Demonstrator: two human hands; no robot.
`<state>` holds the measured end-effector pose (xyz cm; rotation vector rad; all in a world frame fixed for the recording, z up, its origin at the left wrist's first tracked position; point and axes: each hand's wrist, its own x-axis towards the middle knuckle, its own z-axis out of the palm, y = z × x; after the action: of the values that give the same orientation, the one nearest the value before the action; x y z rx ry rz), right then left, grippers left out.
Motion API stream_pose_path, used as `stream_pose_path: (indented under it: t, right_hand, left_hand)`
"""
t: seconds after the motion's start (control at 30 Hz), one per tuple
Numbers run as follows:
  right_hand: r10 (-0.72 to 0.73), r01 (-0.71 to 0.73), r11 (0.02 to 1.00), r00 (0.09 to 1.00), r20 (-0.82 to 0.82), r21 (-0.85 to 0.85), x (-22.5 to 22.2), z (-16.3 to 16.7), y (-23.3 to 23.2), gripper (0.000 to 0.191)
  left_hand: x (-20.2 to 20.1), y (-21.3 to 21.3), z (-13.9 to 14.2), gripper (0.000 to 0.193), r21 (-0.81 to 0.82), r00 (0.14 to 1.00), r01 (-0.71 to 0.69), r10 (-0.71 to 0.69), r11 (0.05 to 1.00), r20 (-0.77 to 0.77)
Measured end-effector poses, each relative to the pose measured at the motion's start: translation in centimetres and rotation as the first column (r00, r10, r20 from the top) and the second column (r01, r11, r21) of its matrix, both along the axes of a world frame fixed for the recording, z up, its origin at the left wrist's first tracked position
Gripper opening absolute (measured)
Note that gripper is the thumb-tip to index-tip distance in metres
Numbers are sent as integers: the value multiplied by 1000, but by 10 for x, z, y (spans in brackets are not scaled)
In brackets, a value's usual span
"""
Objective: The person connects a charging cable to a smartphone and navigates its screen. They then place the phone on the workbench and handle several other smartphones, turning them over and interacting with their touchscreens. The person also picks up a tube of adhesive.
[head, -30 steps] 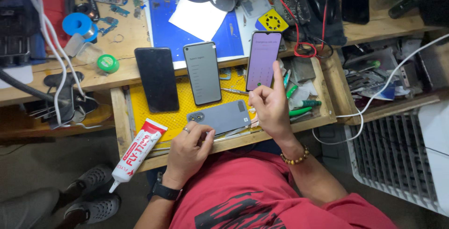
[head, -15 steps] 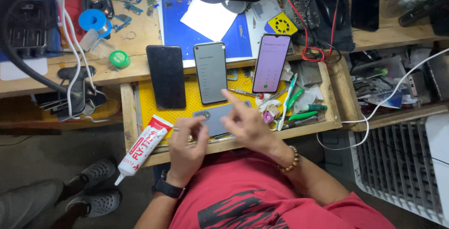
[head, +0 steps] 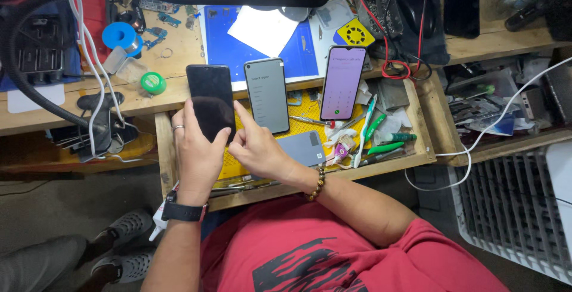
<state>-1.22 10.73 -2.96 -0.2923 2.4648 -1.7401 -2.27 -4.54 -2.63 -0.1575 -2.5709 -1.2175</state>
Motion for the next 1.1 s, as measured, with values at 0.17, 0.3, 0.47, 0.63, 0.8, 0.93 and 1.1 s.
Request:
stream_pose_path:
  t: [0.17,0.3,0.47,0.63,0.8,0.93,1.1]
  right_hand:
    - [27,-17,989,997,-66,150,4,10,-3,87]
    - [60,-57,987,998,-12,151,-1,21,0,90]
    - [85,-83,986,996,-10,146,5,26,10,92]
    - [29,-15,993,993,-119,113,40,24,46,96]
    - [-348,354,935,923,-163,9,44,24,95,83]
    - [-71,103,974,985,-160,201,58,25,88,75]
    - [202,-37,912,908,-367,408,60,25,60,69]
  left_hand:
    - [0,0,-3,94,-19,1000,-24,25,1000,1]
    - [-2,-2,-1,94,-5,1000,2,-2,1000,-6]
    - [3,-3,5,95,6,1000,11,-11,1000,28]
    - [17,1,14,96,-89,997,-18,24,996,70]
    - [19,3,19,108,-214,980,-24,65,977,190]
    - [21,7,15,107,-262,992,-15,48,965,119]
    - [23,13,4,106,-258,994,-45,69,965,83]
